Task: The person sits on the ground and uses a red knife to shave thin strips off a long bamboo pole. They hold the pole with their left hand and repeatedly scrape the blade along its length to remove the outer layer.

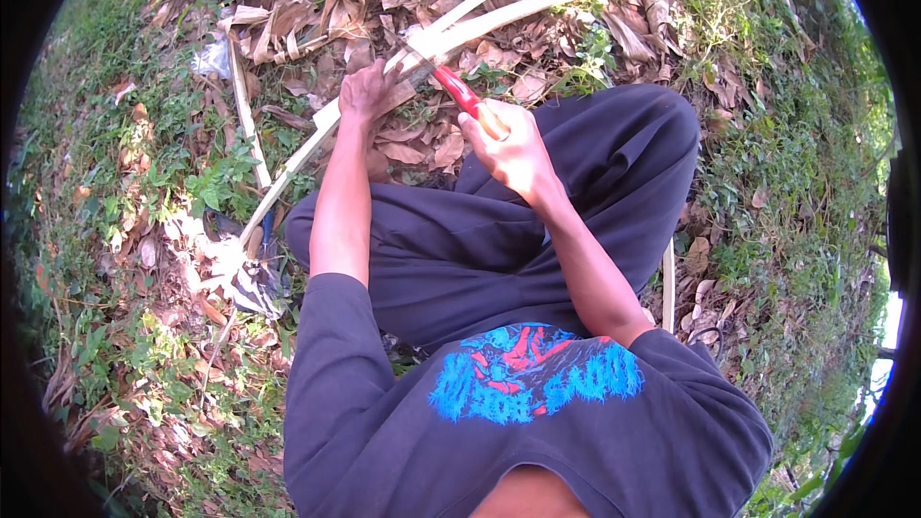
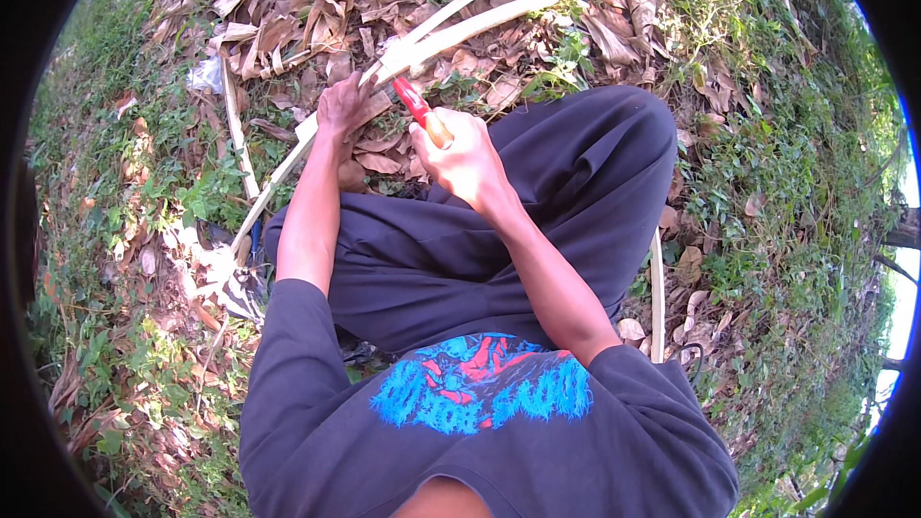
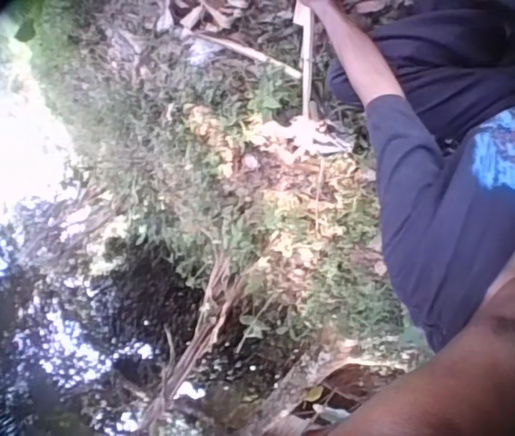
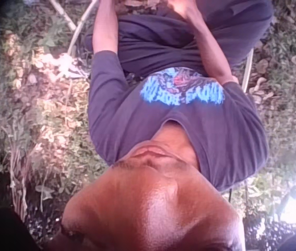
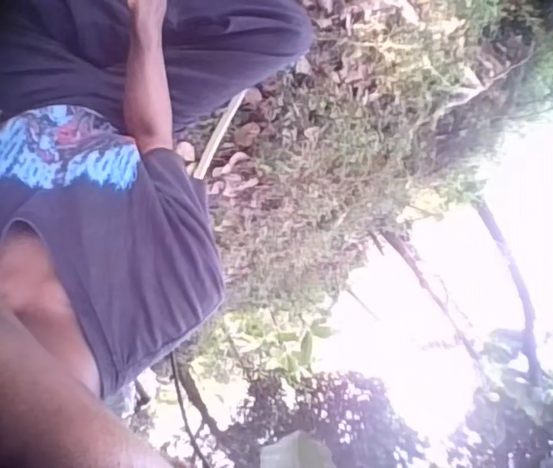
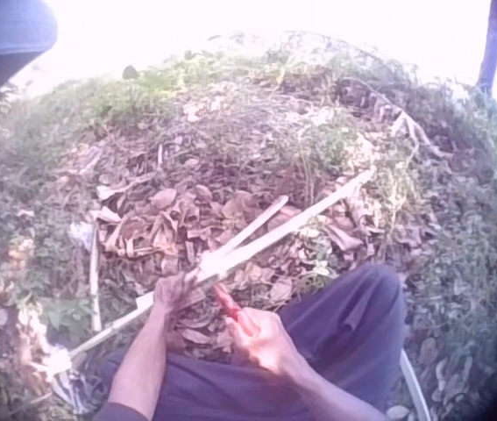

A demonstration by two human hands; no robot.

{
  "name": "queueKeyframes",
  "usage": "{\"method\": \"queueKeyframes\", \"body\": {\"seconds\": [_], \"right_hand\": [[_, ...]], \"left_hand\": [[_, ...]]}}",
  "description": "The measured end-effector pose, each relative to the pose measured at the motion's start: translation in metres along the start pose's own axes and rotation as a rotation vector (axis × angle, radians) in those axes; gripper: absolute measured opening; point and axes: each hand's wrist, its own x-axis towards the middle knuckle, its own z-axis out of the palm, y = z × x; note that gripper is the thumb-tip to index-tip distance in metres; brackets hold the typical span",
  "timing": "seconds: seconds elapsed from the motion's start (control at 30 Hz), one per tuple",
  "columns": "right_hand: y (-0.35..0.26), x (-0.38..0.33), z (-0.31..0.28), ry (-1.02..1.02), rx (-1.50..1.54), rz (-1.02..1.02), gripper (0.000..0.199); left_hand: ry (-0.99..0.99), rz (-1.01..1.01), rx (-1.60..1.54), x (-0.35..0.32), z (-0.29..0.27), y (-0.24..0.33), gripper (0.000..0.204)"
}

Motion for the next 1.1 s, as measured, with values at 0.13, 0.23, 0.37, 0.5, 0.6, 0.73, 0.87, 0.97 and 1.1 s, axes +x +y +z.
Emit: {"method": "queueKeyframes", "body": {"seconds": [0.13, 0.23, 0.37, 0.5, 0.6, 0.73, 0.87, 0.97, 1.1], "right_hand": [[0.003, -0.019, 0.001, 0.025, 0.013, -0.040, 0.027], [-0.015, -0.026, -0.002, -0.015, 0.080, 0.086, 0.028], [-0.001, -0.020, 0.000, 0.007, 0.012, -0.053, 0.029], [-0.006, -0.019, -0.003, -0.031, 0.008, -0.013, 0.030], [-0.001, -0.020, -0.002, -0.022, 0.003, -0.068, 0.029], [-0.015, -0.028, -0.001, -0.079, 0.050, 0.039, 0.028], [-0.039, -0.049, -0.014, -0.100, 0.080, 0.139, 0.022], [-0.032, -0.043, -0.016, -0.034, 0.053, 0.072, 0.030], [-0.033, -0.021, -0.022, -0.001, -0.018, -0.010, 0.031]], "left_hand": [[0.061, 0.086, -0.003, -0.008, 0.008, -0.004, 0.052], [0.027, 0.052, 0.029, -0.011, 0.006, 0.003, 0.050], [-0.039, -0.121, -0.111, -0.008, 0.003, 0.003, 0.056], [-0.107, -0.314, -0.103, -0.005, -0.001, 0.009, 0.057], [-0.093, -0.342, -0.087, -0.003, 0.000, 0.011, 0.053], [-0.085, -0.241, 0.011, -0.003, 0.014, 0.004, 0.051], [-0.072, -0.242, 0.073, 0.002, 0.027, -0.005, 0.048], [-0.040, -0.243, 0.053, 0.006, 0.030, -0.003, 0.048], [0.041, -0.220, 0.077, 0.002, 0.034, -0.007, 0.048]]}}
